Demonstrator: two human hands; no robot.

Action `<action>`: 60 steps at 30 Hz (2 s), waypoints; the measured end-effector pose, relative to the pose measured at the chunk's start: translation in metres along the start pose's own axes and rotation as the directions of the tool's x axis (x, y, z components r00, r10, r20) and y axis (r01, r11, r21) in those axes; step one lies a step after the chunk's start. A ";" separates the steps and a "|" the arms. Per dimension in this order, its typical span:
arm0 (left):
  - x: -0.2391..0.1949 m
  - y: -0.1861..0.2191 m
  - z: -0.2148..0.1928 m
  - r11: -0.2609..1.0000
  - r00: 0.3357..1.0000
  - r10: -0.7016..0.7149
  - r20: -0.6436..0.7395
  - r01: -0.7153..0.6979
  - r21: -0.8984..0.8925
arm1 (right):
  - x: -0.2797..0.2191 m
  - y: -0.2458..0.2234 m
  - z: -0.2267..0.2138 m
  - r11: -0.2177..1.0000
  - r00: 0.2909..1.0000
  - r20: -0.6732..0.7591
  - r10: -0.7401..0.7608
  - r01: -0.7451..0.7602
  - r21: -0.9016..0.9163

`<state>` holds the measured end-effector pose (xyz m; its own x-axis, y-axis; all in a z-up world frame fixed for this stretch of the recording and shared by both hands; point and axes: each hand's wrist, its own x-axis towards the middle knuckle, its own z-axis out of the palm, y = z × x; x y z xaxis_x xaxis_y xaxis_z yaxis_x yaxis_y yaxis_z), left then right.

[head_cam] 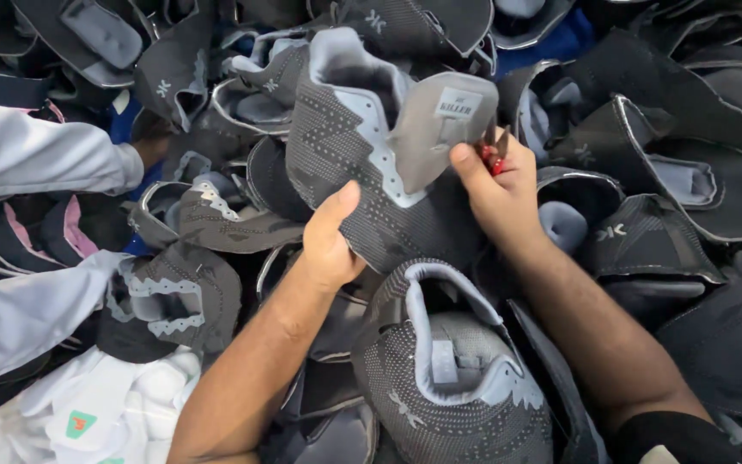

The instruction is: The person trims excess threads and loose tags from shoe uppers using thread snips.

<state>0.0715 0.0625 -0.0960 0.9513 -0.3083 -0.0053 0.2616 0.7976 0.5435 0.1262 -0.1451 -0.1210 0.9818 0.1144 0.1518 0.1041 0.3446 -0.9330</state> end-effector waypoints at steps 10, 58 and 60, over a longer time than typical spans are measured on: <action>0.021 -0.009 0.005 0.915 0.848 0.367 -0.383 -0.254 0.314 | -0.005 -0.038 -0.004 0.948 0.976 -0.009 -0.218 0.209 -0.241; 0.017 -0.013 0.010 0.735 0.826 0.529 -0.196 -0.330 0.592 | -0.010 -0.013 -0.003 0.693 0.931 0.178 -0.319 0.357 -0.627; 0.013 -0.013 0.010 0.635 0.827 0.555 -0.095 -0.346 0.691 | -0.011 -0.020 0.000 0.626 0.925 0.192 -0.329 0.366 -0.689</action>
<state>0.0791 0.0425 -0.0947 0.9469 0.2370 0.2171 -0.2763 0.2551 0.9266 0.1133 -0.1531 -0.1041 0.8430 0.1713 0.5099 0.5337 -0.3849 -0.7531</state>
